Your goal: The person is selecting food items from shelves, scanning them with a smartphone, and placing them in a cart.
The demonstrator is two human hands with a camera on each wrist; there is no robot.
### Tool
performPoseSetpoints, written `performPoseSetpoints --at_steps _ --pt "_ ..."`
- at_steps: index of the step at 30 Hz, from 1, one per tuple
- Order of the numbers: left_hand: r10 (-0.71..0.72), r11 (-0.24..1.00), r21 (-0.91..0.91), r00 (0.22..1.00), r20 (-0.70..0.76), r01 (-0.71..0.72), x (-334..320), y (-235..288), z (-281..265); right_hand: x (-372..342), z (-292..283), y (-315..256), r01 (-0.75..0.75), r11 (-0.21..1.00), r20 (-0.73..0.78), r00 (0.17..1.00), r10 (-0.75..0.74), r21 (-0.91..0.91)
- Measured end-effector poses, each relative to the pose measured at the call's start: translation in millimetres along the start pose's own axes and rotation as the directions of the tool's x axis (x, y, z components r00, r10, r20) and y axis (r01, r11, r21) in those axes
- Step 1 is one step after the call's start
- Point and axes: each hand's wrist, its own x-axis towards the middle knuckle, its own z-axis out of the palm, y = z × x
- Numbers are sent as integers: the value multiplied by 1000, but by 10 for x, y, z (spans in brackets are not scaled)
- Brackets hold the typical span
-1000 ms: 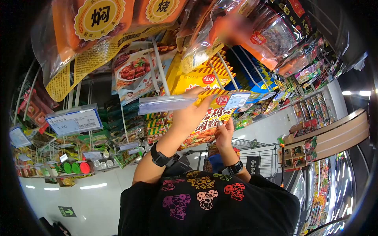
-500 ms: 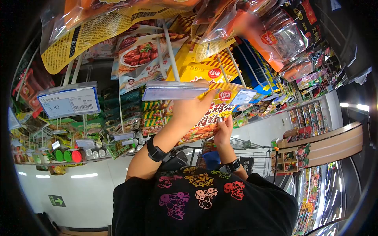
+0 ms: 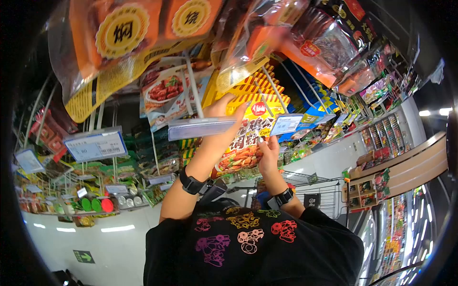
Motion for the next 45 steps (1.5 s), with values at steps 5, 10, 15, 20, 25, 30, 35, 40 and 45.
performPoseSetpoints --at_steps 5,10,15,20,25,30,35,40,45 --pt "60 992 114 998 -34 -56 106 -171 104 202 31 240 77 996 -57 995 -80 -48" --pt "311 925 269 942 -129 -268 266 -219 147 329 198 178 99 986 -104 988 -113 -131" --pt "282 933 252 957 -74 -256 305 -463 230 505 150 394 203 974 -135 967 -216 -105" --pt "121 979 166 992 -22 -116 196 -358 201 513 34 611 149 987 -66 986 -152 -60" --pt "195 948 268 979 -64 -171 -30 -161 191 374 85 311 179 954 -87 975 -205 -239" --pt "434 742 601 896 -93 -297 -558 -43 216 283 -104 293 191 909 -41 974 -222 -370" --pt "470 771 426 874 122 -474 -1162 348 208 -12 -426 148 260 825 30 958 -284 -501" --pt "298 867 -498 837 459 -35 -1533 1642 467 -570 -1084 273 138 883 110 989 -99 -449" --pt "695 487 -873 594 406 27 -1778 2365 1021 -1244 -1863 430 -70 946 172 976 130 -316"
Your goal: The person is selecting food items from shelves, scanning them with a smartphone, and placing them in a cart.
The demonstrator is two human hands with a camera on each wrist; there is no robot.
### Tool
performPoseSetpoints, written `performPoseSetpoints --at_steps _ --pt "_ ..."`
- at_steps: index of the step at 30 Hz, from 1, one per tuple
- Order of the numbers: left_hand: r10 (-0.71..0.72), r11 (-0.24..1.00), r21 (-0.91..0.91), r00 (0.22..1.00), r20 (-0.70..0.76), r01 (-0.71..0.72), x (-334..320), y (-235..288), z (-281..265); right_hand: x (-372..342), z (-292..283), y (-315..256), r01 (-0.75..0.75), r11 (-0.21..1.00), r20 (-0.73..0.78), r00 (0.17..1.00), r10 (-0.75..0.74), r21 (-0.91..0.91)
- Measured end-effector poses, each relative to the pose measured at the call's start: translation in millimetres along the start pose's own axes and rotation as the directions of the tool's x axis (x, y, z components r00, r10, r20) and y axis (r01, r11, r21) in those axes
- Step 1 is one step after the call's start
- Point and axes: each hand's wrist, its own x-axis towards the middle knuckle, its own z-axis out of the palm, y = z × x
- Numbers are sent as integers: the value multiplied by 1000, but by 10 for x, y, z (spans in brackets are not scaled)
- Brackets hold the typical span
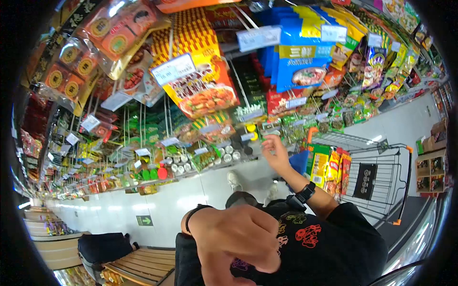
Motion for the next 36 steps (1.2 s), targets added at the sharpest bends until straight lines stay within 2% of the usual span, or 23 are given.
performPoseSetpoints --at_steps 2,7,10,13,15,18,19,22,25,27,28,29,30,31,32,33,34,35,36 --pt "139 990 38 988 -59 -137 39 -141 272 -225 -248 -24 -77 997 19 997 77 14" --pt "113 990 107 981 -156 -97 119 -80 749 -597 -658 -33 -137 991 -10 991 137 11" --pt "153 980 138 986 -60 -143 76 31 866 -786 -737 -85 -123 991 -45 991 125 47" --pt "169 985 48 986 -7 -169 -35 249 969 -1005 -734 -126 -112 992 -46 992 115 57" --pt "167 986 17 982 -90 -167 -73 425 1094 -1151 -711 -177 -132 988 19 991 130 76" --pt "187 982 68 946 -266 -175 -145 633 1326 -1379 -618 -282 -191 979 79 979 186 65" --pt "215 976 92 937 -275 -197 -233 646 1362 -1449 -592 -225 -166 984 68 985 161 69" --pt "253 967 84 950 -181 -242 -313 722 1372 -1673 -575 -334 -200 978 92 977 195 53" --pt "177 984 -4 983 -46 -177 -359 843 1320 -1852 -652 -337 -176 984 148 973 179 -30" --pt "132 987 -85 990 -57 -136 -331 826 1386 -1937 -731 -255 -181 981 161 969 190 -65" --pt "124 981 -134 986 -110 -138 -284 775 1461 -1968 -797 -217 -195 975 179 961 212 -108" --pt "-65 989 -140 996 -65 55 -334 762 1451 -1999 -877 -176 -214 965 192 952 241 -148" --pt "-258 958 -130 966 -15 254 -385 748 1441 -2022 -946 -138 -237 954 202 941 273 -186" --pt "-435 894 -108 900 33 435 -435 730 1430 -2029 -1007 -48 -247 954 173 945 276 -173" --pt "-454 891 -4 890 -26 455 -425 537 1462 -2068 -1083 38 -262 952 138 949 285 -160" --pt "-473 872 98 877 -84 479 -415 343 1495 -2094 -1187 46 -260 938 119 949 292 -232" --pt "-543 823 158 837 -66 546 -537 -10 1399 -2113 -1286 41 -257 919 104 949 299 -299" --pt "-610 766 222 791 -48 604 -658 -361 1305 -2120 -1397 54 -247 899 95 949 300 -362" --pt "-731 665 129 677 -92 736 -837 -712 1262 -2140 -1505 123 -303 895 62 938 341 -328"
